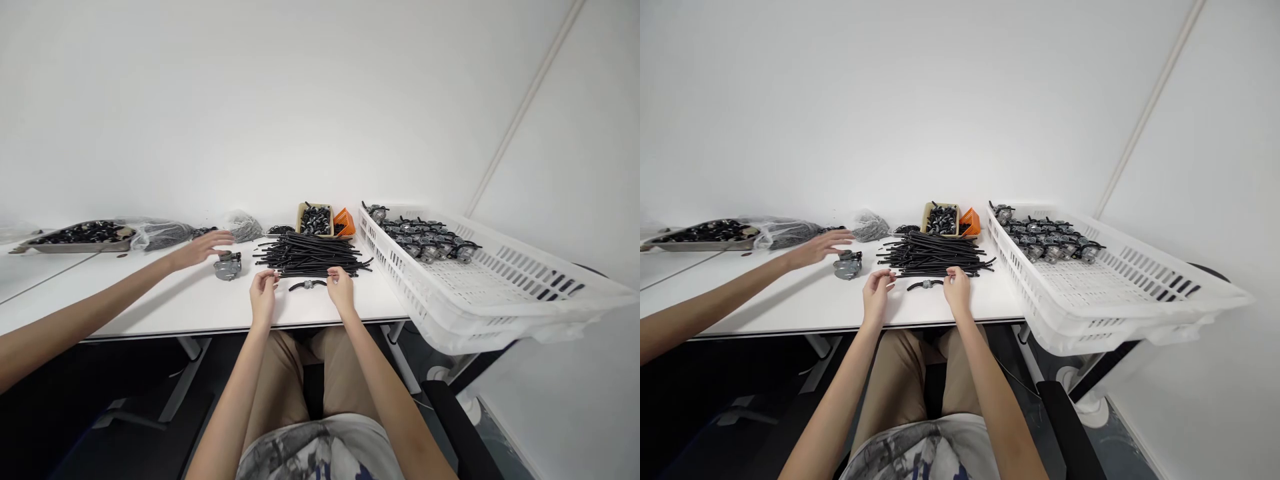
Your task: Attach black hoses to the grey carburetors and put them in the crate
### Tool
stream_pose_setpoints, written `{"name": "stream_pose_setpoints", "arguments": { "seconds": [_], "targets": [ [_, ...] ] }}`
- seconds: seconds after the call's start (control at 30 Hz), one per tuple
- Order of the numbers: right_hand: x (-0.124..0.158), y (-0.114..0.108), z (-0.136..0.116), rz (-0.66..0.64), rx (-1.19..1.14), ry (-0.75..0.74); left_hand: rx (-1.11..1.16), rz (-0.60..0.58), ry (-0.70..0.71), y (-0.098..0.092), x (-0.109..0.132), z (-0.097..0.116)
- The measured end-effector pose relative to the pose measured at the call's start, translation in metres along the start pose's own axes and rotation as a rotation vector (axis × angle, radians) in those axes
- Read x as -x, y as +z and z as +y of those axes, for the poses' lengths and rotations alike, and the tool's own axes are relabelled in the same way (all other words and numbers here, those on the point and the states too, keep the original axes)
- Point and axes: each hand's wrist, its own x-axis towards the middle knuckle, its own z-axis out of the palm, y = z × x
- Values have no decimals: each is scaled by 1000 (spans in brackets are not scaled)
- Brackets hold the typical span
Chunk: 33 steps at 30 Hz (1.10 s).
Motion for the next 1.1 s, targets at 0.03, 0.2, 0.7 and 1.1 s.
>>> {"name": "stream_pose_setpoints", "arguments": {
  "seconds": [0.03, 0.2, 0.7, 1.1],
  "targets": [
    [0, 0, 1, 13, 12, 4, -10, -6, -33, -9, -4, 1],
    [1, 2, 4, 11, 34, -6, -260, 43, -30, -72, -38, 7],
    [2, 3, 6, -79, 71, 18, -1306, 66, -48, -117, -96, 11],
    [2, 2, 4, -113, 97, 20, -1263, 42, 115, -95, -116, 10]
  ]
}}
